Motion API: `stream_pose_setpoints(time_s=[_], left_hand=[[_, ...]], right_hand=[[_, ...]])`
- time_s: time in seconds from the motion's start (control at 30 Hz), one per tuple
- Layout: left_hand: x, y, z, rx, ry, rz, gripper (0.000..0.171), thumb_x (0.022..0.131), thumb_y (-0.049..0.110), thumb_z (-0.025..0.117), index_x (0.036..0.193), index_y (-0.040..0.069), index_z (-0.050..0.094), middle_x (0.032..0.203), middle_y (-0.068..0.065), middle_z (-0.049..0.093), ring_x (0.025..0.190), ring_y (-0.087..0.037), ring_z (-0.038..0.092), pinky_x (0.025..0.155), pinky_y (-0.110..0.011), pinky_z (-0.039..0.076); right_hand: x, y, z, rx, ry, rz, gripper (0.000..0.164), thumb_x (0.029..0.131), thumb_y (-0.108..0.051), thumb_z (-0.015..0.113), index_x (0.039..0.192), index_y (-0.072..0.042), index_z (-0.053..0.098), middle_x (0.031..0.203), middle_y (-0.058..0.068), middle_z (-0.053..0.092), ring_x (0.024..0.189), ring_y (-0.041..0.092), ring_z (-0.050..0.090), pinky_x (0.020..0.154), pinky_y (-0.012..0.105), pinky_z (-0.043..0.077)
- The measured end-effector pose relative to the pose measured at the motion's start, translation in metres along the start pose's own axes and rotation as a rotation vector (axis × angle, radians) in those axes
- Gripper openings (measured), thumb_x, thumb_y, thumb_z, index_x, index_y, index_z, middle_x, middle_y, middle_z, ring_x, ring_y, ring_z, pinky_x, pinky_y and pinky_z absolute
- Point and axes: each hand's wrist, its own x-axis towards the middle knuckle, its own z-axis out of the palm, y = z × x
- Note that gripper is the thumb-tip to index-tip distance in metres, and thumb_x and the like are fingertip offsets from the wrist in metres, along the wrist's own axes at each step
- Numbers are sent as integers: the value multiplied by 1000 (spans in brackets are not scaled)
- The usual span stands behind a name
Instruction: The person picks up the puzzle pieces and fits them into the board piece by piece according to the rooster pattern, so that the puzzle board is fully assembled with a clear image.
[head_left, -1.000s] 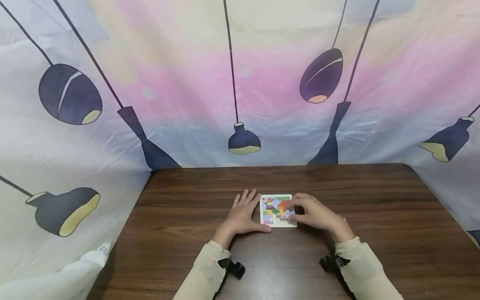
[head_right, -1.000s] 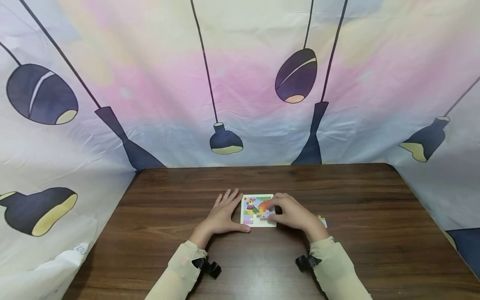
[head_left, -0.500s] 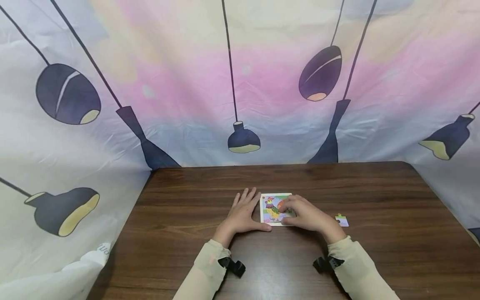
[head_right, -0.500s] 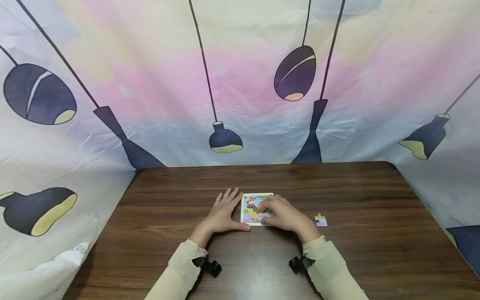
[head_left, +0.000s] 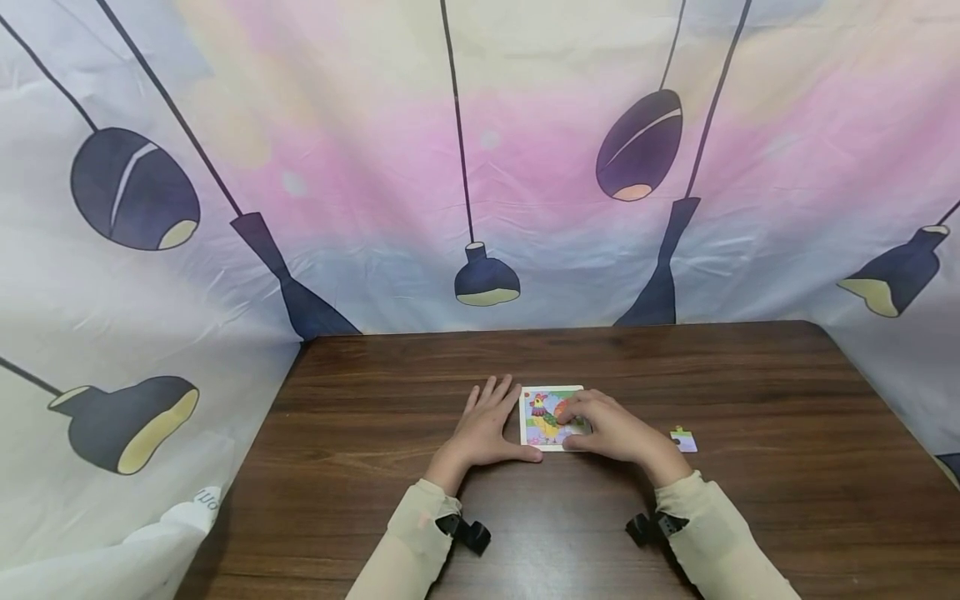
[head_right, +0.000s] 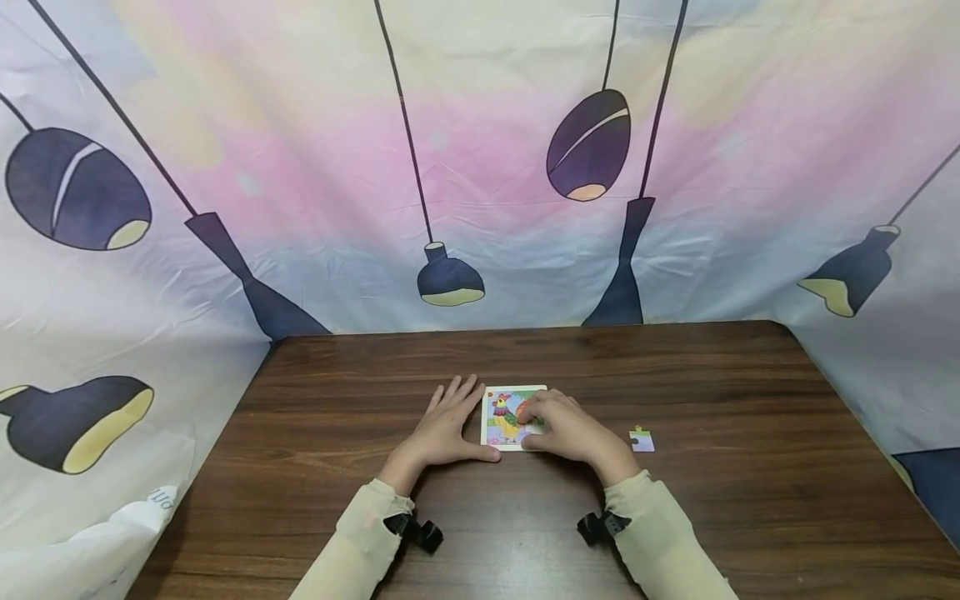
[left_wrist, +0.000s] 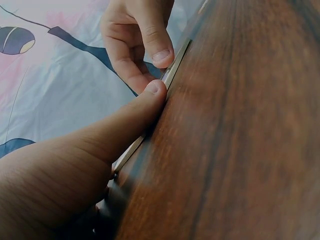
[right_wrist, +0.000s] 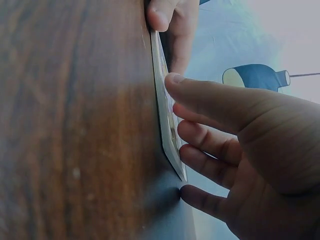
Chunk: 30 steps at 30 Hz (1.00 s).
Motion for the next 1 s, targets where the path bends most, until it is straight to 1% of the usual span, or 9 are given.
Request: stream_pose_setpoints(time_s=[0.1,0.17,0.27,0.47,0.57,0.7,0.8,0.87,1.0], left_hand=[[0,0,0,-2,0,0,120,80,66,85,169,11,24,176,-13,14,163,-34,2,130,-57,0],[0,0,0,-2,-2,0,121,80,66,84,169,11,24,176,-12,14,163,-34,2,130,-57,0],[0,0,0,-4,-6,2,121,80,66,84,169,11,23,176,-12,13,163,-34,2,130,-57,-1],[1,-1,-1,-2,-7,2,121,81,65,85,169,11,23,176,-12,13,163,-34,1,130,-57,-1],[0,-1,-1,-4,-7,2,121,81,65,85,169,11,23,176,-12,12,163,-34,1,130,-57,-1],[0,-1,-1,-9,-6,-2,121,80,64,85,169,11,24,176,-12,13,163,-34,1,130,-57,-1],[0,-1,-1,-9,1,-1,121,79,64,86,169,10,24,176,-13,13,163,-35,2,130,-57,0],[-1,-1,-1,-8,4,2,122,79,63,87,169,10,24,176,-13,14,163,-35,2,130,-57,1],[0,-1,0,-4,4,8,122,79,63,87,169,10,24,176,-12,13,163,-34,2,130,-57,1]], right_hand=[[-1,0,-1,14,0,-6,20,96,-20,81,115,-13,78,130,8,67,125,37,58,106,65,45],[-1,0,0,17,2,-30,20,96,-20,80,116,-14,79,130,7,67,126,38,58,107,67,44],[-1,-1,1,7,-2,-61,22,97,-22,80,118,-17,81,129,4,67,122,34,57,105,67,43],[-2,-6,3,-42,-10,-75,24,96,-30,81,119,-22,82,124,-2,63,113,23,54,93,54,43],[-2,-6,0,2,21,-94,26,97,-28,80,121,-18,81,122,-1,64,109,23,56,91,49,46],[-7,1,-14,47,98,-102,29,97,-23,80,124,-13,79,115,2,66,100,22,59,83,39,49],[-18,12,-28,41,158,-58,31,95,-21,82,124,-10,78,110,3,66,97,21,62,81,36,51],[-28,22,-38,34,194,-31,31,95,-19,82,124,-8,78,111,4,67,100,22,64,82,39,53],[-54,40,-59,16,260,31,33,96,-20,81,125,-6,76,115,6,70,107,32,67,88,50,56]])
